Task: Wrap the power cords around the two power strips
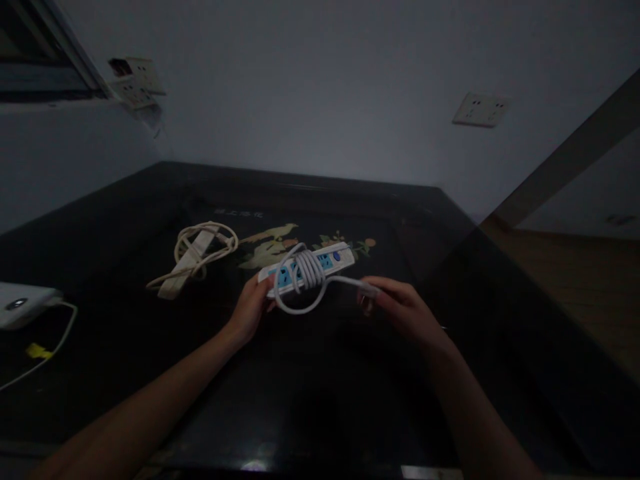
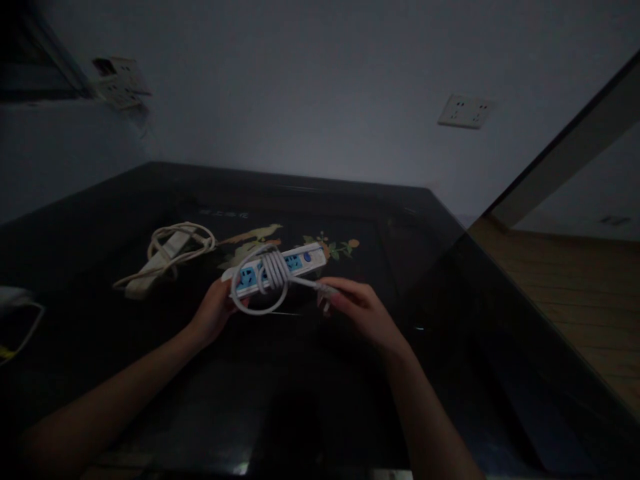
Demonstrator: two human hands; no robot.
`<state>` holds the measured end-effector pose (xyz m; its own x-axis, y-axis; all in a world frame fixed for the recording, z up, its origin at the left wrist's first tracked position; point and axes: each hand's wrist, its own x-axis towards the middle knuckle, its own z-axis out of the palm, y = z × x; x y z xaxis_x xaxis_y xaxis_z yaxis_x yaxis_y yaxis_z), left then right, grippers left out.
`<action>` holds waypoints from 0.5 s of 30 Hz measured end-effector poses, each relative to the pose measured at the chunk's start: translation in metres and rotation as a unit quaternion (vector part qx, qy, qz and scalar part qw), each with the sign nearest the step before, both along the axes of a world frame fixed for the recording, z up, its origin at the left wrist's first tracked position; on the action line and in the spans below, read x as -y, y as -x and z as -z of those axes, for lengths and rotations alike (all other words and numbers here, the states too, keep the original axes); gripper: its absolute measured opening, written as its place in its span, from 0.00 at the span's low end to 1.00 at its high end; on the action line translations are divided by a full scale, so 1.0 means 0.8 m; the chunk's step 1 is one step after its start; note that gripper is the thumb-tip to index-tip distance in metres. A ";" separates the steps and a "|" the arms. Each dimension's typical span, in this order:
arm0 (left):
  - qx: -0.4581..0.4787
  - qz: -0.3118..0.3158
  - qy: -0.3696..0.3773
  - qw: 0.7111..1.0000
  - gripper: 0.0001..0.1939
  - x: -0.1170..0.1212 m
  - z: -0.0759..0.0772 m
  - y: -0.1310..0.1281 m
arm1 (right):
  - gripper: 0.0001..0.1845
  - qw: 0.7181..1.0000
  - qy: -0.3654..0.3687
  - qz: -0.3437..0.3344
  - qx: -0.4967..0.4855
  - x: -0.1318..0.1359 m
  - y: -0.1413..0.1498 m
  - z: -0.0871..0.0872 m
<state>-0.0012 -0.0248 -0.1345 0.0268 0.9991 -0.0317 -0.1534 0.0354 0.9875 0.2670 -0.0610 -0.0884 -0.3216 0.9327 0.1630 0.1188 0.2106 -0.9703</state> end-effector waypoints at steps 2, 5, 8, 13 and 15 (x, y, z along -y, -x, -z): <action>-0.020 0.034 -0.008 0.999 0.16 0.001 0.003 0.000 | 0.18 0.993 -0.017 0.087 -0.072 -0.003 -0.001 0.003; -0.050 0.106 -0.007 0.993 0.18 0.004 0.007 0.001 | 0.18 0.968 -0.051 0.192 -0.153 -0.011 -0.005 0.010; -0.060 0.183 0.002 0.981 0.20 0.009 0.009 0.002 | 0.15 0.941 -0.038 0.255 -0.218 -0.020 -0.011 0.017; -0.030 0.312 0.045 0.949 0.24 0.022 0.003 0.002 | 0.17 0.926 0.007 0.321 -0.196 -0.028 -0.019 0.029; -0.009 0.334 0.059 0.941 0.25 0.027 -0.002 0.001 | 0.18 0.947 0.013 0.299 -0.121 -0.028 -0.018 0.032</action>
<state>-0.0021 -0.0466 -0.1333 0.6450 0.7496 -0.1485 -0.0414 0.2283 0.9727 0.2813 -0.0382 -0.1136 0.3085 0.9409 0.1398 -0.0177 0.1527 -0.9881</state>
